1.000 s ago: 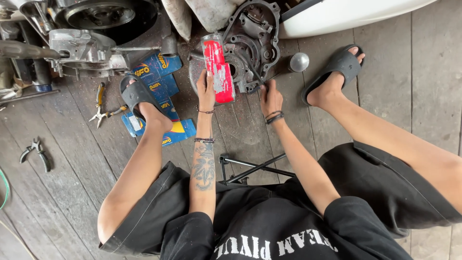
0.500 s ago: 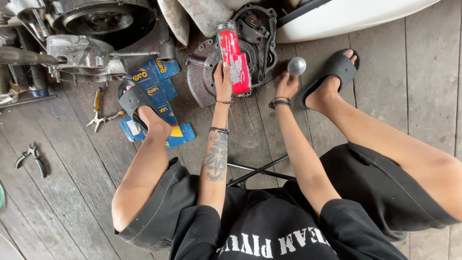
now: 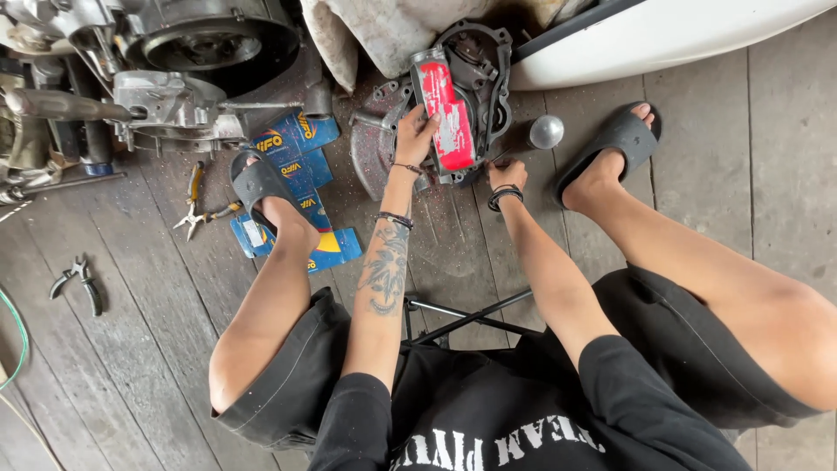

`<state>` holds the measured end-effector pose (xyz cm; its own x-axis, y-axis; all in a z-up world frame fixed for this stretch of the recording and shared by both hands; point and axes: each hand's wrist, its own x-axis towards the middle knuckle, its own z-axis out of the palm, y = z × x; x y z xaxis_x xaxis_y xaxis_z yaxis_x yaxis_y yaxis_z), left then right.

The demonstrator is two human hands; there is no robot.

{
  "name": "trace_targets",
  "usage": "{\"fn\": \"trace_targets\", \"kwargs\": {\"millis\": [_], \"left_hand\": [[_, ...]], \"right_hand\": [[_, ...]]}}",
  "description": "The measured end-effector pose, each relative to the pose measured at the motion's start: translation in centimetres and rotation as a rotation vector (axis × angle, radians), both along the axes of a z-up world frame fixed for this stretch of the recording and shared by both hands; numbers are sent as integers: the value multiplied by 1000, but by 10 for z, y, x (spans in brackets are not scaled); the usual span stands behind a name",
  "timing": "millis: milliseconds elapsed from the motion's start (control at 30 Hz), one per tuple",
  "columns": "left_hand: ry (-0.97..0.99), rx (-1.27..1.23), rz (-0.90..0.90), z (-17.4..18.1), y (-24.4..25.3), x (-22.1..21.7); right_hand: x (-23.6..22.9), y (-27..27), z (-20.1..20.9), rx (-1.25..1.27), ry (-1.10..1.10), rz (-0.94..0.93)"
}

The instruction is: The person sands a metal engine casing with a red sanding block, moving it back and forth across the surface. The person repositions the part and continues sanding different areas.

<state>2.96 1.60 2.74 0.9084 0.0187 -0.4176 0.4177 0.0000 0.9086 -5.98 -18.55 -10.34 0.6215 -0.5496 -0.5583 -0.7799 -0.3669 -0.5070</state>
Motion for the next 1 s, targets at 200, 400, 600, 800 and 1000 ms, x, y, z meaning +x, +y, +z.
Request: {"fn": "trace_targets", "kwargs": {"millis": [200, 400, 600, 800, 1000], "left_hand": [[-28, 183, 97, -75, 27, -2], [6, 193, 10, -55, 22, 10], [21, 303, -148, -61, 35, 25], [216, 30, -305, -108, 19, 64], [142, 210, -326, -152, -25, 86]], "right_hand": [[-17, -17, 28, -108, 57, -31], [-75, 0, 139, -111, -248, 225], [-41, 14, 165, -421, -672, 800], [58, -8, 179, -710, -885, 1388], [108, -57, 238, -899, -993, 1482]]}}
